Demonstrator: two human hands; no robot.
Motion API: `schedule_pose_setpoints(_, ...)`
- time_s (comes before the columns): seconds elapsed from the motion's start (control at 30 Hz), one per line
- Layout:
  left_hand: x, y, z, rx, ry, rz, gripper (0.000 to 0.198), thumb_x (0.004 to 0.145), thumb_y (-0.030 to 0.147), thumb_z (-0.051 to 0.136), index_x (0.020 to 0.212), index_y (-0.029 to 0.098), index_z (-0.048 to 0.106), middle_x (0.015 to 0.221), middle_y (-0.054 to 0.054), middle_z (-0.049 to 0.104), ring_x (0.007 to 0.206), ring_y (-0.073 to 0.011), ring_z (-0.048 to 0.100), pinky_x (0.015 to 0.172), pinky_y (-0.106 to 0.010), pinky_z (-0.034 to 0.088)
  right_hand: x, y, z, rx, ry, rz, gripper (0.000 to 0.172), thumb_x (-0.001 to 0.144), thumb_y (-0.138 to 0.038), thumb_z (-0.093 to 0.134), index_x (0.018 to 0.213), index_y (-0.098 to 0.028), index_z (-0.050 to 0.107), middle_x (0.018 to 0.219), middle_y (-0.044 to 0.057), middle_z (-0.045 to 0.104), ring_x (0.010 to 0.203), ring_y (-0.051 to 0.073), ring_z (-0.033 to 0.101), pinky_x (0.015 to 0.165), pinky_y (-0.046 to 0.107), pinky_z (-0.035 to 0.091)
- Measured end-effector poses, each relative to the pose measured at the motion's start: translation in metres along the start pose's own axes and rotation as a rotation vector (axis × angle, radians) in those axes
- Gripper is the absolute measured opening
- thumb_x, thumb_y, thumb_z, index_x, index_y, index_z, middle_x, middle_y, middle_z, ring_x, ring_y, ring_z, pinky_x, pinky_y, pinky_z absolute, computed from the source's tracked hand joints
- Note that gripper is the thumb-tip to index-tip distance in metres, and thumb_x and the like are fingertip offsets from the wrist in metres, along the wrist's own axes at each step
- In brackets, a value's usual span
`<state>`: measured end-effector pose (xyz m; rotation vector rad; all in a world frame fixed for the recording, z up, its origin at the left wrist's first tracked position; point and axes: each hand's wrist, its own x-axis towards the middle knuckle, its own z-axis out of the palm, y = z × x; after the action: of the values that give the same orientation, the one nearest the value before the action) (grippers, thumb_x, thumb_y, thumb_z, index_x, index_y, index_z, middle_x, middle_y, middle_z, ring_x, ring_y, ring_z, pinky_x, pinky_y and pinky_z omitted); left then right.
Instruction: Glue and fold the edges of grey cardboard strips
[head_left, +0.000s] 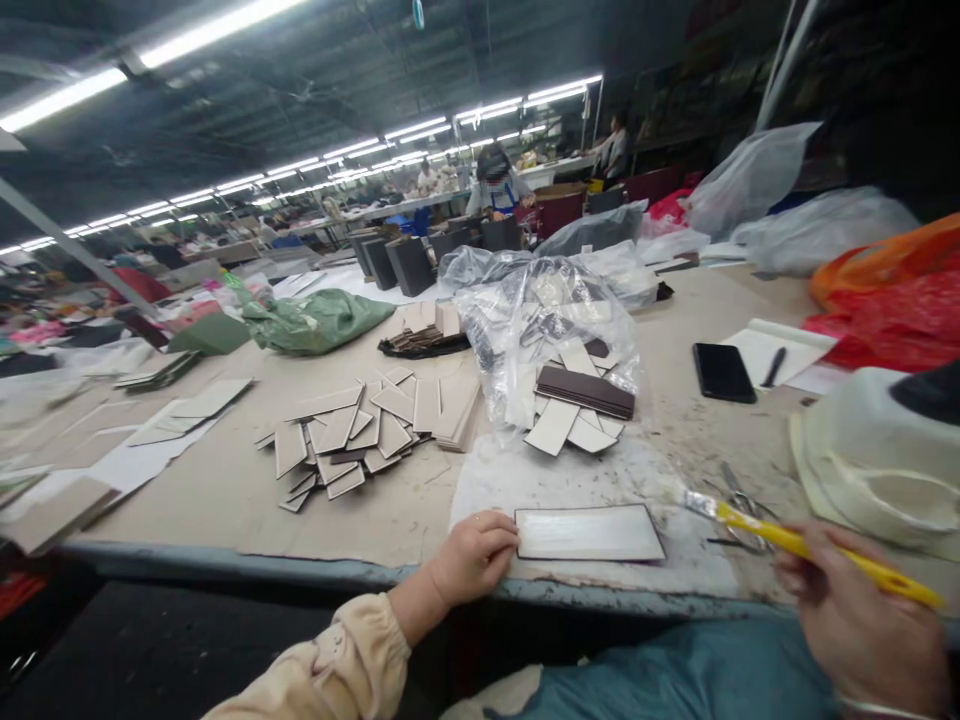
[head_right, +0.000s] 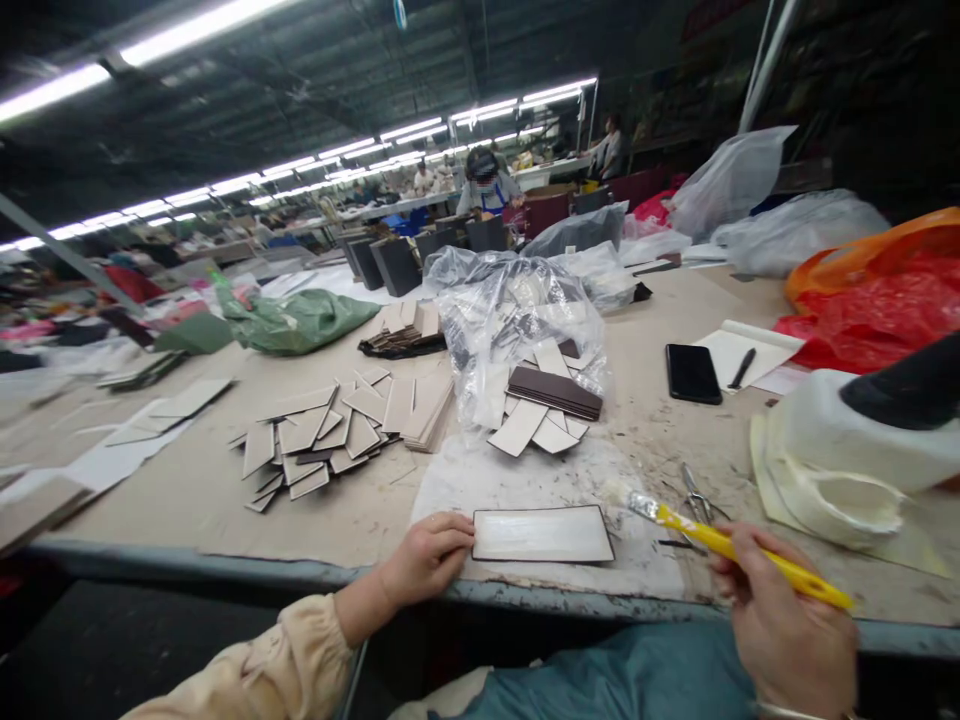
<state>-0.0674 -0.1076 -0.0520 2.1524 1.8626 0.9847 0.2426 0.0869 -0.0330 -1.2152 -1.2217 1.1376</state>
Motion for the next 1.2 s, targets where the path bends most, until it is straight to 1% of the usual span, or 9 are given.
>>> schedule_pose_setpoints(0.13, 0.025, -0.026, -0.022, 0.163, 0.214, -0.192, 0.018, 0.084, 0.025, 0.055, 0.098, 0.020, 0.065, 0.104, -0.008, 0.066, 0.099, -0.0179, 0.060, 0.090, -0.033, 0.049, 0.000, 0.002, 0.000, 0.217, 0.044, 0.017, 0.029, 0.070, -0.046, 0.066, 0.088, -0.023, 0.061, 0.061, -0.001, 0.059, 0.046, 0.012, 0.048, 0.039, 0.024, 0.038)
schedule_pose_setpoints(0.2, 0.047, -0.046, -0.041, 0.328, 0.240, -0.345, 0.026, 0.083, 0.033, 0.057, 0.104, 0.018, 0.063, 0.110, -0.009, 0.065, 0.106, -0.0207, 0.058, 0.096, -0.035, 0.045, -0.004, 0.001, 0.002, 0.190, 0.038, 0.015, 0.031, 0.073, -0.048, 0.065, 0.092, -0.024, 0.061, 0.066, -0.001, 0.061, 0.049, 0.012, 0.050, 0.042, 0.025, 0.041)
schedule_pose_setpoints(0.3, 0.080, -0.076, -0.069, 0.578, 0.003, -0.683, 0.043, 0.085, 0.040, 0.052, 0.120, 0.017, 0.055, 0.118, -0.011, 0.061, 0.112, -0.0240, 0.055, 0.096, -0.036, 0.042, -0.011, -0.002, 0.004, 0.034, 0.014, -0.017, 0.030, 0.078, -0.051, 0.060, 0.094, -0.027, 0.061, 0.072, 0.000, 0.061, 0.053, 0.014, 0.052, 0.046, 0.028, 0.045)
schedule_pose_setpoints(0.4, 0.100, -0.098, -0.085, 0.632, -0.129, -0.811, 0.050, 0.082, 0.045, 0.052, 0.120, 0.014, 0.055, 0.111, -0.016, 0.064, 0.106, -0.0284, 0.059, 0.087, -0.036, 0.045, -0.015, -0.005, 0.006, -0.103, -0.028, -0.055, 0.032, 0.080, -0.053, 0.056, 0.097, -0.027, 0.061, 0.076, 0.002, 0.061, 0.056, 0.015, 0.052, 0.049, 0.031, 0.047)
schedule_pose_setpoints(0.53, 0.109, -0.113, -0.085, 0.653, -0.164, -0.850, 0.050, 0.080, 0.047, 0.052, 0.117, 0.014, 0.058, 0.107, -0.018, 0.066, 0.102, -0.0303, 0.061, 0.082, -0.036, 0.046, -0.017, -0.008, 0.008, -0.143, -0.068, -0.078, 0.035, 0.081, -0.053, 0.055, 0.098, -0.024, 0.061, 0.076, 0.003, 0.061, 0.057, 0.015, 0.052, 0.050, 0.030, 0.046)
schedule_pose_setpoints(0.67, 0.108, -0.116, -0.081, 0.690, -0.158, -0.829, 0.043, 0.081, 0.041, 0.049, 0.114, 0.015, 0.059, 0.103, -0.018, 0.066, 0.099, -0.0312, 0.061, 0.079, -0.038, 0.047, -0.017, -0.007, 0.008, -0.175, -0.074, -0.082, 0.035, 0.081, -0.053, 0.054, 0.099, -0.023, 0.060, 0.076, 0.003, 0.062, 0.057, 0.015, 0.053, 0.051, 0.029, 0.047)
schedule_pose_setpoints(0.77, 0.103, -0.113, -0.082, 0.721, -0.129, -0.789, 0.039, 0.082, 0.033, 0.046, 0.115, 0.015, 0.057, 0.102, -0.017, 0.065, 0.097, -0.0301, 0.062, 0.079, -0.038, 0.048, -0.016, -0.006, 0.008, -0.204, -0.078, -0.101, 0.038, 0.081, -0.054, 0.054, 0.099, -0.022, 0.061, 0.075, 0.003, 0.062, 0.056, 0.015, 0.054, 0.050, 0.029, 0.048)
schedule_pose_setpoints(0.93, 0.089, -0.111, -0.086, 0.749, -0.055, -0.728, 0.046, 0.084, 0.027, 0.044, 0.127, 0.013, 0.044, 0.114, -0.017, 0.060, 0.103, -0.0278, 0.059, 0.085, -0.037, 0.046, -0.018, -0.008, 0.008, -0.228, -0.088, -0.100, 0.038, 0.081, -0.054, 0.054, 0.099, -0.020, 0.061, 0.075, 0.004, 0.063, 0.056, 0.014, 0.055, 0.051, 0.026, 0.048)
schedule_pose_setpoints(1.2, 0.073, -0.117, -0.088, 0.717, 0.018, -0.718, 0.049, 0.087, 0.032, 0.044, 0.132, 0.013, 0.040, 0.118, -0.014, 0.061, 0.107, -0.0250, 0.058, 0.091, -0.034, 0.044, -0.016, -0.003, 0.008, -0.225, -0.126, -0.125, 0.038, 0.080, -0.053, 0.056, 0.098, -0.020, 0.061, 0.072, 0.003, 0.062, 0.055, 0.013, 0.055, 0.049, 0.025, 0.048)
